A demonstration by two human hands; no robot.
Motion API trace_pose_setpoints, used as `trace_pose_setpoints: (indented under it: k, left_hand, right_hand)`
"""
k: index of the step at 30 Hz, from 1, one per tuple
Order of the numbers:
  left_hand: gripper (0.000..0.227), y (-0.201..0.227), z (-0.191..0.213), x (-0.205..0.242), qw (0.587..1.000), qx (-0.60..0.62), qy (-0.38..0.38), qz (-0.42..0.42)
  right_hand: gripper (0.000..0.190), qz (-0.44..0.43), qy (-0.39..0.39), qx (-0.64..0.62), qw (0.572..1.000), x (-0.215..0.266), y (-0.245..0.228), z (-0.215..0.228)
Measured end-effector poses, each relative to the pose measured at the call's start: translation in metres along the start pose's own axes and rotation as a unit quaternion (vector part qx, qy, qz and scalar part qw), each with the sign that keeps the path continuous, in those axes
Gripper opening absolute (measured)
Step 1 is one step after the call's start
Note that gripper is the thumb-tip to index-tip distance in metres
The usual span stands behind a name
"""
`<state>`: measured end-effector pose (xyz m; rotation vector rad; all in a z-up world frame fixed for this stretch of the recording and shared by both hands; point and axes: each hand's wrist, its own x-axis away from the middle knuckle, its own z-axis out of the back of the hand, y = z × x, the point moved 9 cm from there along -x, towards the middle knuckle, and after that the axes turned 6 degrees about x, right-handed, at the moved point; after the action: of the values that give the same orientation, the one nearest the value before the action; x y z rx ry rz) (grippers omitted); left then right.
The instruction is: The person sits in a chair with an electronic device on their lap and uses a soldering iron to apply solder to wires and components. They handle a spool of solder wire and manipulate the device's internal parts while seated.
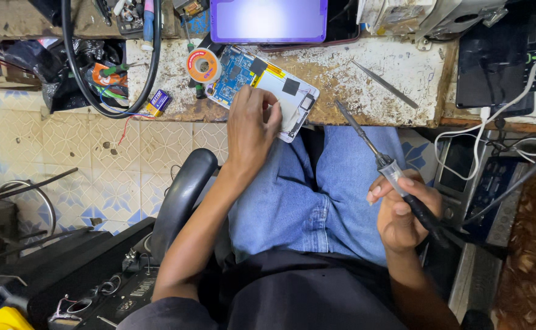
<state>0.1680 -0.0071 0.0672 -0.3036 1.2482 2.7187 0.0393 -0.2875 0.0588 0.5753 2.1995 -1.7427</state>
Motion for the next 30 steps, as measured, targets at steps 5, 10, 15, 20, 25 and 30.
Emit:
trace_pose_setpoints:
  k: [5,10,15,20,25,30]
  left_hand:
    - [0.006,0.025,0.007,0.013,0.974,0.205,-0.050,0.078]
    - [0.011,0.050,-0.023,0.056,0.823,0.503,-0.178,0.197]
    - [0.021,0.074,-0.028,0.081,0.723,0.609,-0.206,0.251]
    - [0.027,0.090,-0.020,0.083,0.709,0.628,-0.214,0.238]
    - [0.028,0.091,-0.023,0.088,0.710,0.627,-0.218,0.236]
    - [0.029,0.091,-0.023,0.090,0.708,0.629,-0.218,0.237]
  right_hand:
    - [0.035,-0.013,-0.028,0.034,0.999,-0.001,0.001,-0.008]
    - [0.024,0.010,-0.066,0.096,0.993,-0.036,-0.022,-0.047]
    - [0.033,0.034,-0.104,0.131,0.985,-0.052,-0.035,-0.073]
    - [0.042,0.036,-0.119,0.150,0.981,-0.051,-0.044,-0.083]
    - [0.040,0.055,-0.116,0.152,0.980,-0.049,-0.047,-0.082]
    - [0.038,0.051,-0.110,0.134,0.984,-0.046,-0.046,-0.080]
